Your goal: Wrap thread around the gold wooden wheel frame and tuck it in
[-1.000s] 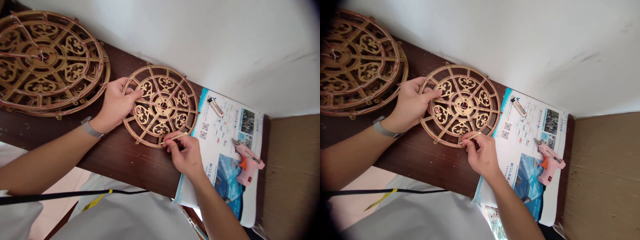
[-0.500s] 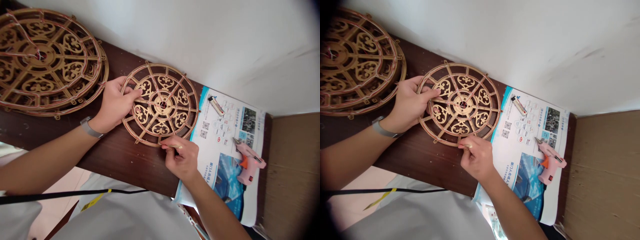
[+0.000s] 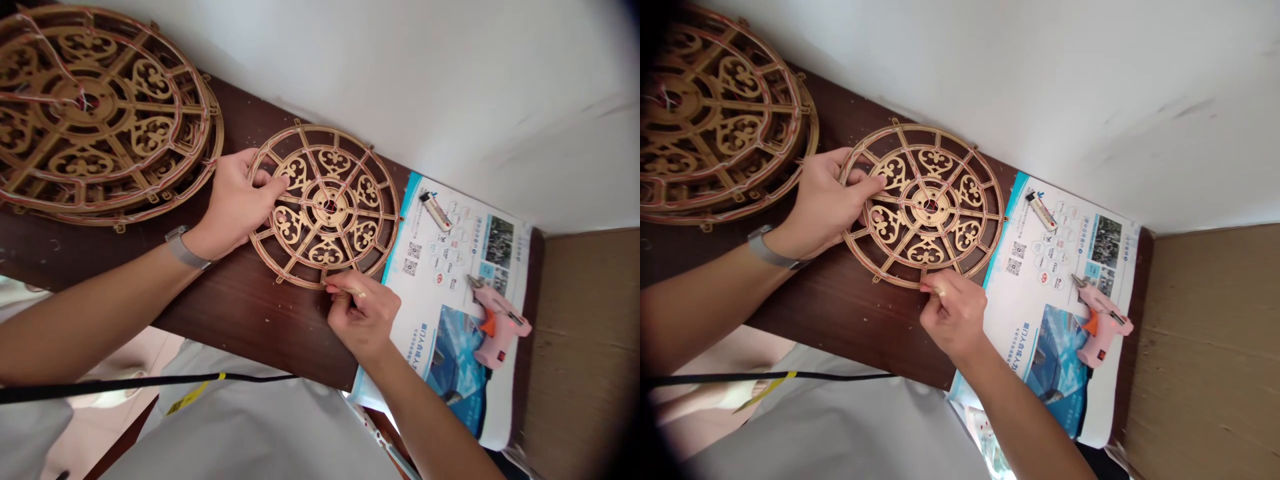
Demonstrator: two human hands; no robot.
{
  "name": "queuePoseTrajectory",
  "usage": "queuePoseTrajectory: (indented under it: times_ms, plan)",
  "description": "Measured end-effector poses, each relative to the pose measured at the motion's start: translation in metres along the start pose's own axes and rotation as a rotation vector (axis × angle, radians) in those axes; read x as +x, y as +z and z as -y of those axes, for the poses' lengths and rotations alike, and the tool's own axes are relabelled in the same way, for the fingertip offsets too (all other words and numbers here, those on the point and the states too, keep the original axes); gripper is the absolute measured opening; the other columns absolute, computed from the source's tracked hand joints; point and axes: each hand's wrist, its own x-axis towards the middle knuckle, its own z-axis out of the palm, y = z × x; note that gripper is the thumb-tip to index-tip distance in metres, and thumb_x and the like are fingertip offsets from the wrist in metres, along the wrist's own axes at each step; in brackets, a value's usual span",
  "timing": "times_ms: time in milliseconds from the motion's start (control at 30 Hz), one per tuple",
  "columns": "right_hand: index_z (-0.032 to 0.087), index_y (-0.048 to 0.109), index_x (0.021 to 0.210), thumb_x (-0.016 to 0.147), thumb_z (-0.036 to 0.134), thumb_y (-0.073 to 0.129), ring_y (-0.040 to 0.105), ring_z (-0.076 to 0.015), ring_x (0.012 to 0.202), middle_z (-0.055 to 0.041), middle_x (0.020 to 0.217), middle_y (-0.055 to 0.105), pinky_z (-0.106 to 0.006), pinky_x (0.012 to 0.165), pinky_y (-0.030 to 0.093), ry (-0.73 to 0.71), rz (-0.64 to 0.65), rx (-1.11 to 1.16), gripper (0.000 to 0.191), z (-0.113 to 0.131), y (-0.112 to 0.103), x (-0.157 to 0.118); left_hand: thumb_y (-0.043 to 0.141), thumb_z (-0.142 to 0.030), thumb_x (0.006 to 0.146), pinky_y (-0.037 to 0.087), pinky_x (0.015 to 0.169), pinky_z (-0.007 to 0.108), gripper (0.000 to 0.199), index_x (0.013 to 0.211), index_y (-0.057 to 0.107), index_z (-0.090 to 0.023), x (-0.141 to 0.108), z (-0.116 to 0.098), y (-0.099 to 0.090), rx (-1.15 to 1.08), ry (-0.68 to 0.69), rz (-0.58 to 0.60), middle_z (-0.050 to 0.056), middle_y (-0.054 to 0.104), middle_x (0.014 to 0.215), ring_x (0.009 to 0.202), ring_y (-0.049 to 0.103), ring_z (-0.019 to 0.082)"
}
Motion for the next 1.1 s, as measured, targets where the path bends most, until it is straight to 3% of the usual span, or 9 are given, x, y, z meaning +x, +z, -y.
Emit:
queuePoseTrajectory:
  times_ms: [167,433,833,1100]
  plan:
    - [0.024,0.072,0.089,0.079,-0.006,0.050,0.074,-0.0134,0.058,0.0029,0.076,0.078,-0.024,0.055,0.059,0.055,-0.003,0.015,0.039,0.0024,-0.0014,0.0043,0.094,-0.033,0.070,0.041,0.032,0.031,0.029,0.079,0.067,-0.027,0.0000,0.0013,-0.0005,-0.006,0.020,0.009,-0.002,0.056,0.059,0.046,0.049,0.013]
    - [0.025,0.074,0.089,0.077,-0.005,0.049,0.076,-0.0149,0.063,0.0035,0.075,0.078,-0.026,0.059,0.063,0.063,-0.003,0.024,0.040,0.0014,-0.0001,0.0028,0.086,-0.025,0.077,0.039,0.035,0.030,0.017,0.083,0.070,-0.025,0.0019,0.0060,-0.0028,0.040,0.063,0.014,-0.002,0.060,0.063,0.047,0.049,0.011]
    - [0.024,0.076,0.088,0.079,-0.003,0.051,0.077,-0.0148,0.066,0.0025,0.078,0.080,-0.027,0.065,0.066,0.129,-0.005,0.060,0.038,0.0017,0.0004,0.0030,0.097,-0.038,0.070,0.042,0.033,0.031,0.035,0.090,0.072,-0.022,0.0021,0.0042,-0.0009,0.016,0.036,0.016,0.000,0.059,0.069,0.055,0.054,0.013]
    - [0.021,0.078,0.089,0.089,0.001,0.057,0.070,-0.0111,0.054,0.0003,0.078,0.080,-0.022,0.052,0.059,0.264,0.005,0.200,0.029,-0.0008,-0.0032,0.0082,0.097,-0.034,0.073,0.043,0.032,0.031,0.030,0.087,0.073,-0.022,0.0018,0.0058,-0.0015,-0.024,0.037,0.017,-0.002,0.060,0.065,0.045,0.050,0.010]
